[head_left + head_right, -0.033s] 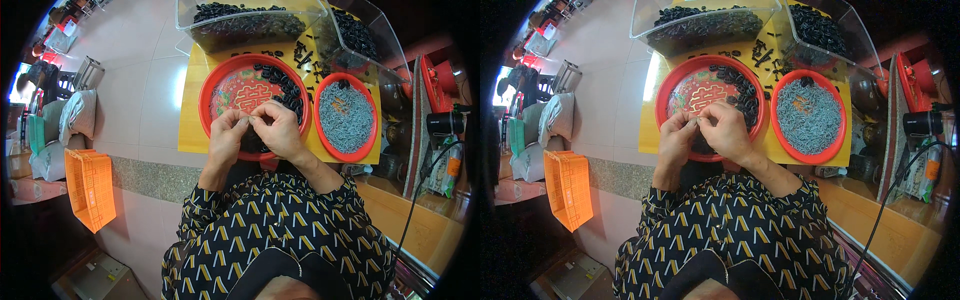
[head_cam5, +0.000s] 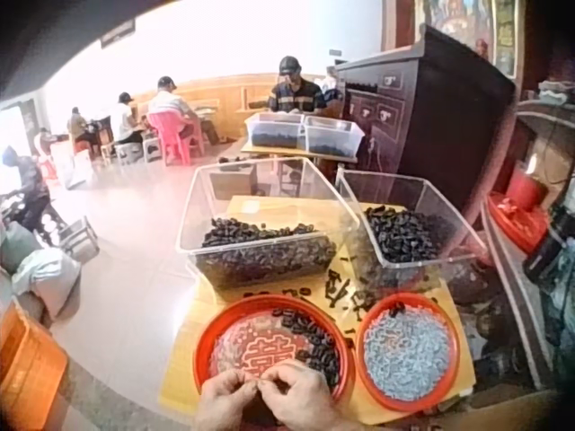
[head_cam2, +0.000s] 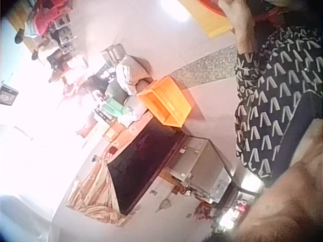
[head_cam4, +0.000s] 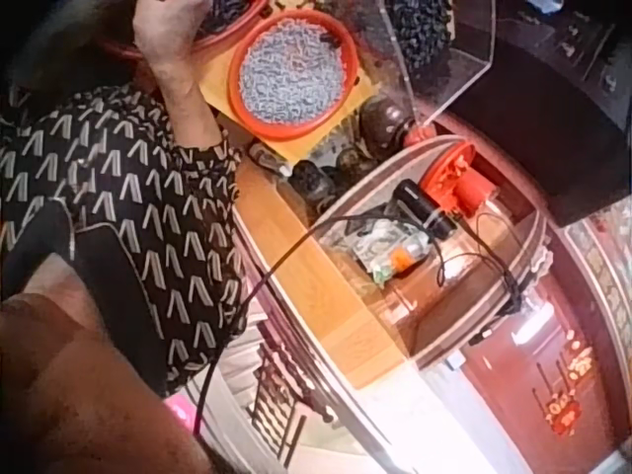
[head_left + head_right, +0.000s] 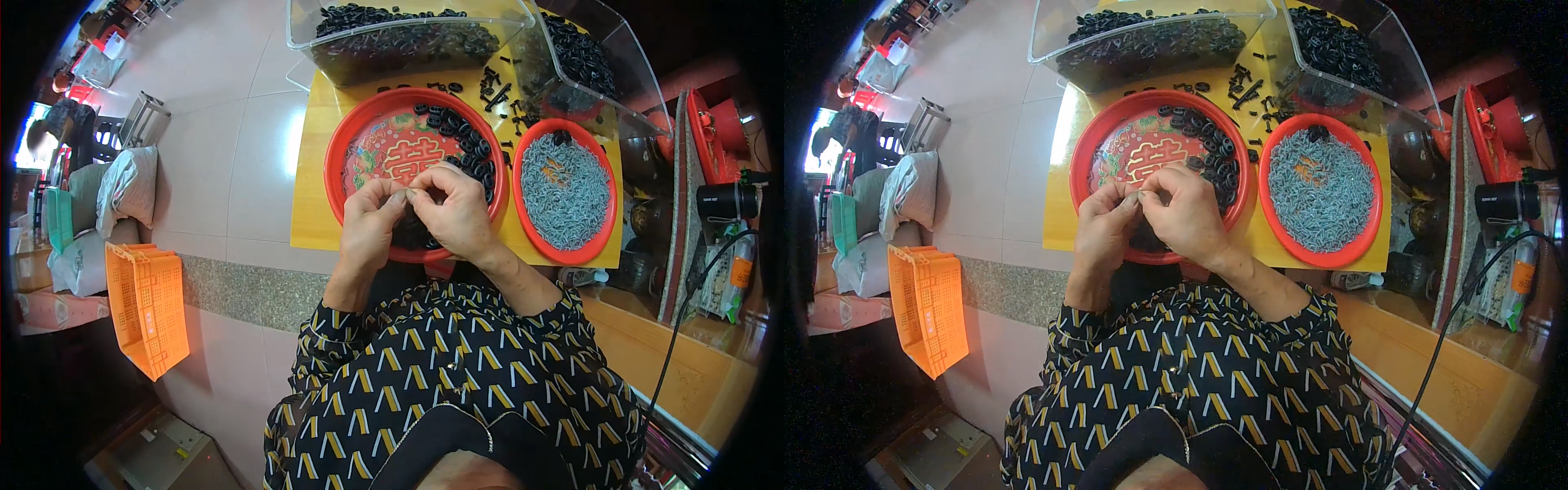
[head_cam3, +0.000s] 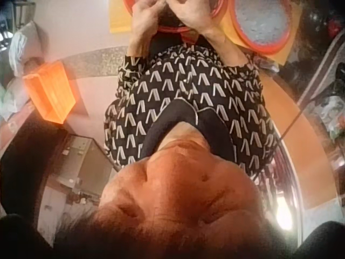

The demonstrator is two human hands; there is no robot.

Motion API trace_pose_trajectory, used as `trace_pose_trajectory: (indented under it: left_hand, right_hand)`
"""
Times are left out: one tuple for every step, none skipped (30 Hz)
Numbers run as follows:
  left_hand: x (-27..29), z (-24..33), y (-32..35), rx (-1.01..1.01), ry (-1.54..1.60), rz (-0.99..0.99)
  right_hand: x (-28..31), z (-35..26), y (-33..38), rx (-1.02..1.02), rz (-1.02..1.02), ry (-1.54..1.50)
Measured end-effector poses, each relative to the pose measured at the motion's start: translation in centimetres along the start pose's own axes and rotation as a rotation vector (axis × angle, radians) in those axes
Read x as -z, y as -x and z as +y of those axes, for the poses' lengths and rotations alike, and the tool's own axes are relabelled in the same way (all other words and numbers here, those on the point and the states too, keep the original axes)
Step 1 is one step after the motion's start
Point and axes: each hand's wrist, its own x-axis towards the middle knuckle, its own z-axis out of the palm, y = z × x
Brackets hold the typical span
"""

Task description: The person assembles small black padlocks by hand at a workbench. They pick up a lock body and a shackle from a red tray, insert the shackle into the body, and place the assembled unit back into the tray. The process is repeated continuously throughout the clip.

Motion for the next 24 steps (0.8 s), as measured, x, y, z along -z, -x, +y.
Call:
trace_pose_trajectory:
  left_hand:
    - [0.3,-0.1,-0.2,0.026,0.029,-0.026]
    - [0.4,-0.2,-0.3,0.004,0.036,-0.021]
    - [0.5,-0.3,-0.4,-0.019,0.043,-0.015]
    - [0.6,-0.3,-0.3,-0.041,0.05,-0.009]
    - [0.7,-0.3,-0.4,-0.041,0.069,-0.014]
    - [0.8,-0.1,-0.3,-0.041,0.088,-0.018]
    - [0.8,0.0,-0.3,-0.042,0.107,-0.021]
    - [0.7,0.1,-0.3,-0.048,0.103,-0.028]
    - [0.6,0.1,-0.2,-0.053,0.099,-0.035]
    - [0.5,0.2,-0.2,-0.059,0.095,-0.042]
    - [0.1,0.3,0.0,-0.063,0.118,-0.032]
    - [-0.3,0.5,0.2,-0.068,0.141,-0.021]
    - [-0.6,0.5,0.3,-0.071,0.164,-0.011]
    - [-0.7,0.5,0.5,-0.068,0.16,-0.016]
    - [-0.8,0.5,0.6,-0.064,0.157,-0.021]
    - [-0.8,0.5,0.8,-0.06,0.153,-0.027]
    - [-1.0,0.5,0.9,-0.063,0.137,-0.031]
    - [-1.2,0.5,1.0,-0.066,0.121,-0.035]
    - [-1.3,0.5,1.1,-0.069,0.105,-0.039]
    - [-1.4,0.5,1.3,-0.076,0.108,-0.057]
    - [-1.4,0.5,1.4,-0.083,0.111,-0.076]
    - [-1.4,0.5,1.5,-0.09,0.114,-0.095]
    - [-1.5,0.5,1.6,-0.085,0.098,-0.094]
    - [-1.5,0.6,1.7,-0.079,0.083,-0.092]
  right_hand:
    - [0.1,-0.1,-0.2,-0.003,-0.007,0.008]
    - [0.2,-0.1,-0.3,-0.005,-0.017,0.014]
    - [0.1,0.2,-0.7,-0.002,-0.011,-0.016]
    - [0.1,0.9,-1.3,0.0,-0.004,-0.047]
    - [0.1,1.2,-1.7,0.001,0.008,-0.074]
    - [0.5,0.9,-2.0,-0.143,-0.062,-0.138]
    - [0.8,1.1,-1.9,-0.125,-0.066,-0.123]
    - [1.0,1.3,-1.7,-0.107,-0.073,-0.109]
    - [1.1,1.3,-1.6,-0.089,-0.079,-0.095]
    - [1.2,1.0,-1.4,-0.193,-0.107,-0.214]
    - [1.5,0.1,-0.9,-0.299,-0.136,-0.334]
    - [1.6,-0.4,-0.5,-0.405,-0.163,-0.454]
    - [1.8,-0.4,-0.1,-0.395,-0.202,-0.493]
    - [2.2,-0.4,0.3,-0.385,-0.242,-0.531]
    - [2.5,-0.4,0.6,-0.374,-0.281,-0.57]
    - [2.6,-0.6,1.0,-0.383,-0.274,-0.607]
    - [2.7,-0.9,1.2,-0.38,-0.264,-0.619]
    - [2.8,-1.3,1.5,-0.377,-0.255,-0.632]
    - [2.9,-1.6,1.6,-0.373,-0.245,-0.644]
    - [3.0,-1.9,1.8,-0.37,-0.235,-0.646]
    - [3.0,-2.1,1.9,-0.367,-0.226,-0.649]
    - [3.1,-2.3,1.9,-0.364,-0.217,-0.651]
    - [3.2,-2.3,2.0,-0.359,-0.212,-0.627]
    - [3.3,-2.4,2.0,-0.354,-0.208,-0.604]
